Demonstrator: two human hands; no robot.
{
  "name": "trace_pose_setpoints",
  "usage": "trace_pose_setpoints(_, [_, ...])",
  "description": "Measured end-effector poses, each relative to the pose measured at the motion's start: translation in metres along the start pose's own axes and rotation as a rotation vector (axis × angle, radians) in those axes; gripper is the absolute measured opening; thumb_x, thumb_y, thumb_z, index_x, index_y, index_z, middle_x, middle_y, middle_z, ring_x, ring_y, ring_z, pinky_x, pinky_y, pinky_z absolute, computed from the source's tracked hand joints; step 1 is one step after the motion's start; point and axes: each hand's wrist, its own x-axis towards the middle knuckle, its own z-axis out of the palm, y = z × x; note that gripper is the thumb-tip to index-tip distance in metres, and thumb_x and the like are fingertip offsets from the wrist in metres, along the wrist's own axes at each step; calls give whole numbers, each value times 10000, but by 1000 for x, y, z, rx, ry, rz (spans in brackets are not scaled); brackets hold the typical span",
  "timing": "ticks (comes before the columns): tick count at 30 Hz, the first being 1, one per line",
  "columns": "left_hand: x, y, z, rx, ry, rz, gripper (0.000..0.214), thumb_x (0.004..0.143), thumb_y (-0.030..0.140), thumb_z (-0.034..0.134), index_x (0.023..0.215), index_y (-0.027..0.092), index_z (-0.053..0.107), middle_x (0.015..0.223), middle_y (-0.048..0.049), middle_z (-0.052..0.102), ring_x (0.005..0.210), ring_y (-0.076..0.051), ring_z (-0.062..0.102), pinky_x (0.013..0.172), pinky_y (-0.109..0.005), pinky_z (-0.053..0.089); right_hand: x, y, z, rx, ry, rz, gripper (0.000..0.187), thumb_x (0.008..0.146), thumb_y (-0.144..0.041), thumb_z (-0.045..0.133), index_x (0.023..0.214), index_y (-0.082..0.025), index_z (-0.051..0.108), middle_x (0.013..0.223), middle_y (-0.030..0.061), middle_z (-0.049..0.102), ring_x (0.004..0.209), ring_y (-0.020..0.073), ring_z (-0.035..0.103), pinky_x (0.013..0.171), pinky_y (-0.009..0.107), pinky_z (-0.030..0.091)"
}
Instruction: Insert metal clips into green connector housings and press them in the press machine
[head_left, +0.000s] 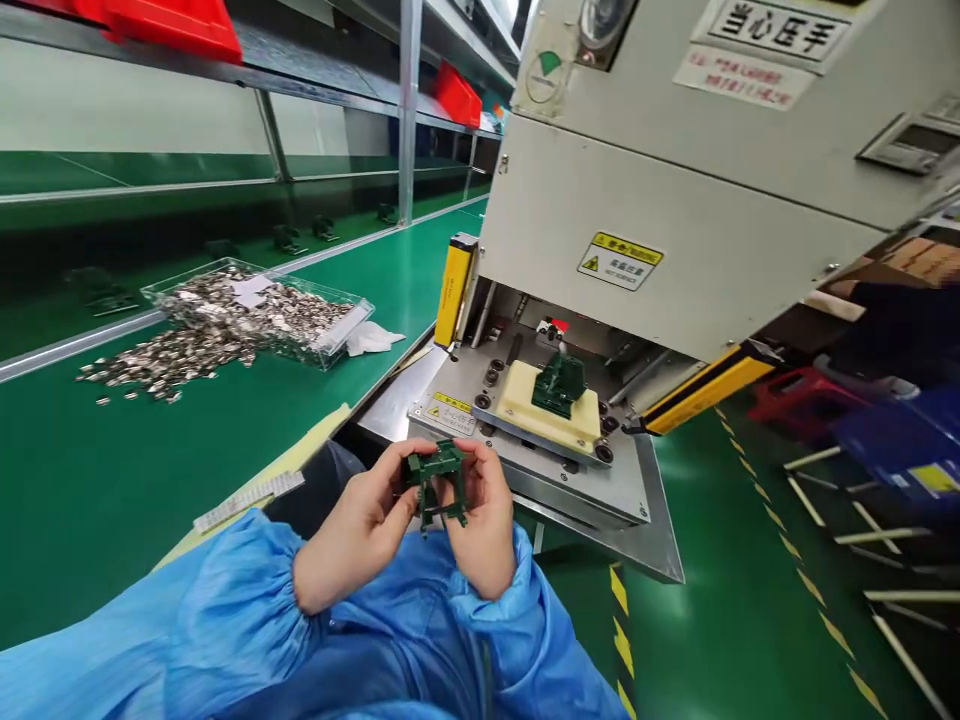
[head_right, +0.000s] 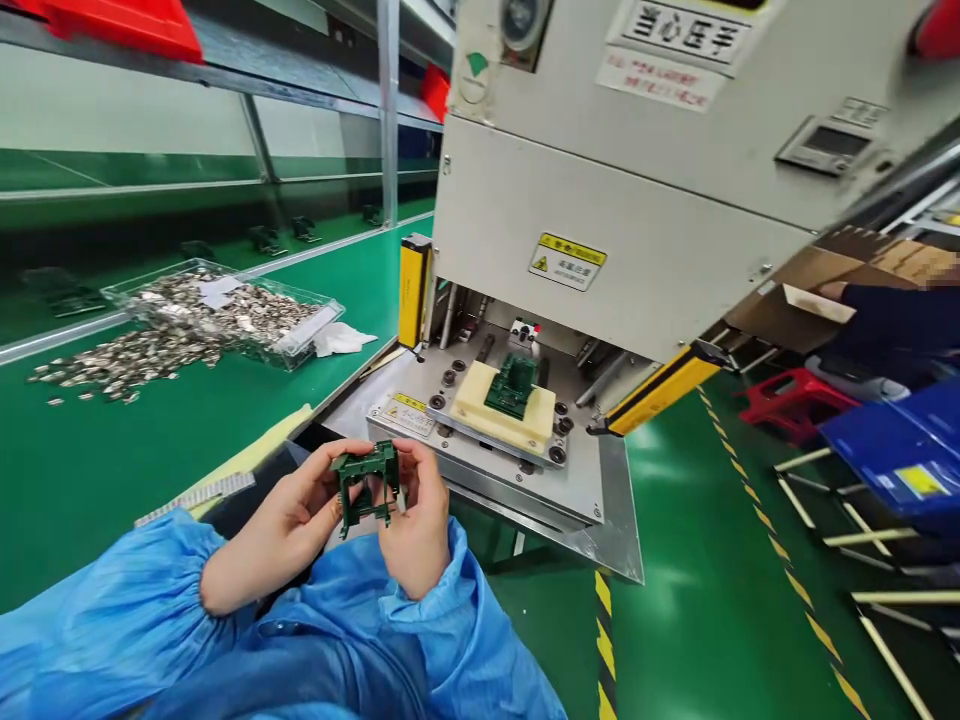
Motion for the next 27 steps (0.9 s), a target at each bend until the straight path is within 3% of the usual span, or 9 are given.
trace_pose_setpoints(4, [16, 6, 18, -13, -127, 40, 395, 839, 169, 530, 1229, 229, 511, 1199, -84, 617, 1052, -227, 618, 922, -339, 513, 1, -7, -38, -103, -36, -31, 414, 852, -191, 611, 1243, -253, 491, 1156, 82, 600, 1012, 219, 616, 855, 342, 539])
trace_pose_setpoints(7, [31, 14, 27, -12, -224, 63, 430, 848, 166, 521, 1270, 233, 478, 1179, -97, 626, 1035, -236, 629, 913, -364, 524, 1, -19, -71, -275, -149, -163, 666, 765, -229, 743, 1359, -285, 446, 1430, 88, 412, 1282, 294, 431, 1016, 425, 439])
trace_pose_setpoints(10, [53, 33, 31, 12, -382, 102, 486, 864, 181, 508, 1337, 241, 416, 1123, -96, 649, 963, -223, 655, 860, -366, 548, 4, -31, -102, -299, -159, -262, 685, 712, -290, 810, 1321, -302, 497, 1370, 81, 486, 1274, 311, 436, 1074, 486, 366])
trace_pose_setpoints(12, [78, 48, 33, 49, -460, 180, 505, 861, 219, 535, 1351, 233, 417, 1152, -97, 646, 1025, -226, 642, 894, -368, 532, 9, -34, -122, -268, -57, -279, 608, 729, -311, 795, 1276, -285, 532, 1276, 91, 560, 1206, 307, 502, 1041, 492, 401])
trace_pose_setpoints(15, [128, 61, 42, 167, -308, 334, 653, 739, 307, 704, 1335, 209, 459, 1360, -119, 527, 1264, -281, 491, 1054, -419, 401, 27, -31, -154, -278, 269, -305, 584, 749, -337, 762, 1265, -222, 514, 1260, 133, 564, 1163, 303, 536, 972, 474, 455])
trace_pose_setpoints(17, [160, 59, 55, 172, -252, 315, 777, 639, 335, 779, 1333, 180, 466, 1366, -152, 513, 1291, -313, 454, 1071, -453, 364, 44, -27, -172, -294, 440, -309, 587, 761, -355, 740, 1261, -193, 477, 1243, 151, 573, 1136, 287, 556, 946, 458, 467])
trace_pose_setpoints(21, [197, 55, 73, 61, -332, 197, 718, 628, 338, 780, 1255, 99, 523, 1043, -145, 659, 997, -266, 632, 898, -429, 497, 80, -23, -188, -314, 392, -245, 571, 751, -383, 736, 1207, -199, 446, 1175, 137, 615, 1072, 259, 594, 903, 423, 485])
trace_pose_setpoints(24, [192, 65, 53, 40, -229, 186, 715, 622, 345, 780, 1239, 78, 536, 962, -102, 659, 903, -218, 635, 874, -402, 513, 102, -25, -182, -355, 276, -231, 553, 745, -395, 734, 1182, -214, 447, 1134, 117, 636, 1036, 248, 612, 869, 399, 497])
trace_pose_setpoints(27, [167, 70, 3, 74, -129, 124, 657, 606, 341, 791, 1194, 120, 599, 969, -82, 668, 942, -233, 626, 911, -423, 503, 116, -28, -172, -512, 123, -224, 549, 731, -383, 744, 1179, -212, 478, 1113, 105, 645, 1032, 250, 610, 905, 415, 474])
